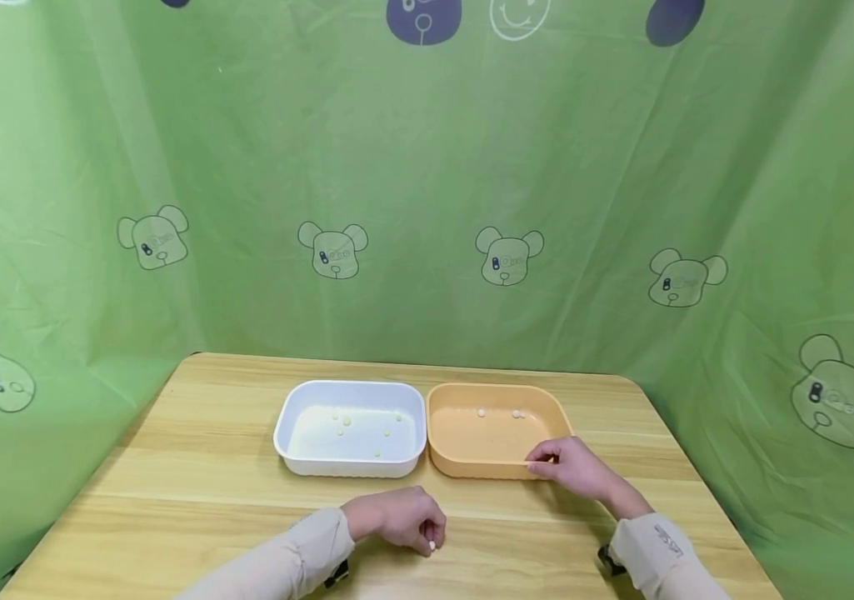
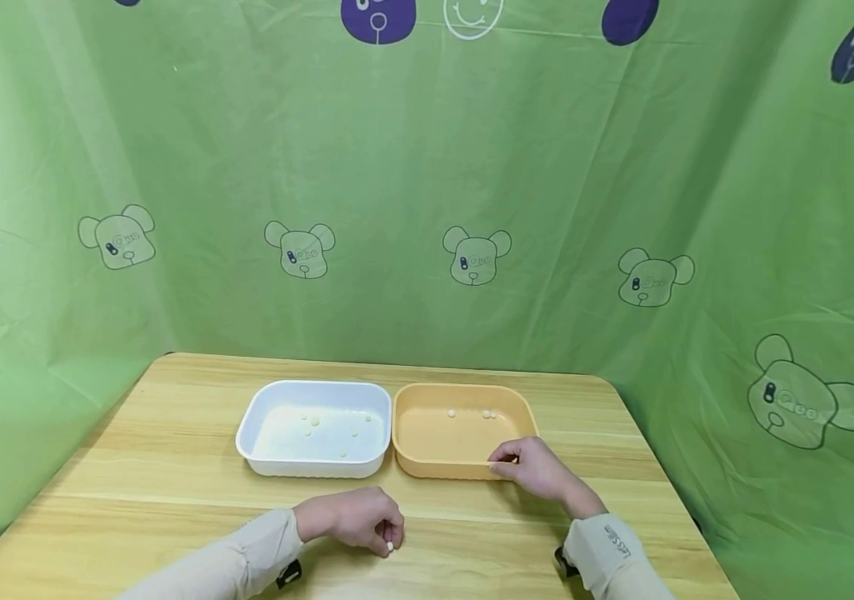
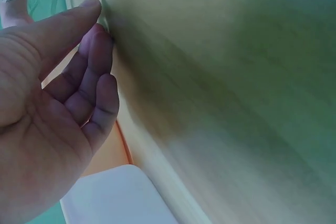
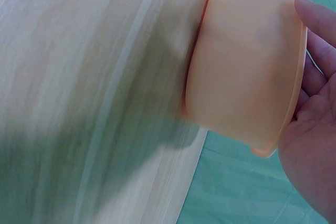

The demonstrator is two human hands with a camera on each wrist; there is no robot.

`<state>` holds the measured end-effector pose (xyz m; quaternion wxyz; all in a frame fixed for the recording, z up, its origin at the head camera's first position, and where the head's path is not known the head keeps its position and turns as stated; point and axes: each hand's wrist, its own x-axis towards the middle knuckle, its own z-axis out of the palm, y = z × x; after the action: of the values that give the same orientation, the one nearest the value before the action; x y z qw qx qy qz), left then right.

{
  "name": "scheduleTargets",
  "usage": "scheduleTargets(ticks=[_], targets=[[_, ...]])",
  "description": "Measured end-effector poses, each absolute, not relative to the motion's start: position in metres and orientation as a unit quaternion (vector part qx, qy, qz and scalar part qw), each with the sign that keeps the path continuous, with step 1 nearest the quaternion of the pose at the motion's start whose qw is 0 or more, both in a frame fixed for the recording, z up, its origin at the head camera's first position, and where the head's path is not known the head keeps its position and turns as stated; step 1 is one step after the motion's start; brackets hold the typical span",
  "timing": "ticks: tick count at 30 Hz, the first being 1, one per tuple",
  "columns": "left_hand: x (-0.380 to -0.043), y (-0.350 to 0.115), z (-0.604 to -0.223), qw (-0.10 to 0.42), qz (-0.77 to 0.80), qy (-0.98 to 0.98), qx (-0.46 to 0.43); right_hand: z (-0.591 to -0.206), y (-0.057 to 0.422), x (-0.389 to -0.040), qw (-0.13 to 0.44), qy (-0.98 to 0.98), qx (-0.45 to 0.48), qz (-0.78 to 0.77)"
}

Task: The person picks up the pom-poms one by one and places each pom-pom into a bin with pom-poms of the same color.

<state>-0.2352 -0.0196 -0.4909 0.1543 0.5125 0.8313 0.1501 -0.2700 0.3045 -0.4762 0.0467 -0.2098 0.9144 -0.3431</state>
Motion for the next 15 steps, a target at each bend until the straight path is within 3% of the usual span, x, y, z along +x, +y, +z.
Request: scheduleTargets(ticks=[15], targets=[[-0.2395, -0.0209, -0.4803, 0.16, 0.204, 0.829, 0.496, -0.4754, 0.3036, -0.2704, 0.046, 0.915, -0.204, -0.345]])
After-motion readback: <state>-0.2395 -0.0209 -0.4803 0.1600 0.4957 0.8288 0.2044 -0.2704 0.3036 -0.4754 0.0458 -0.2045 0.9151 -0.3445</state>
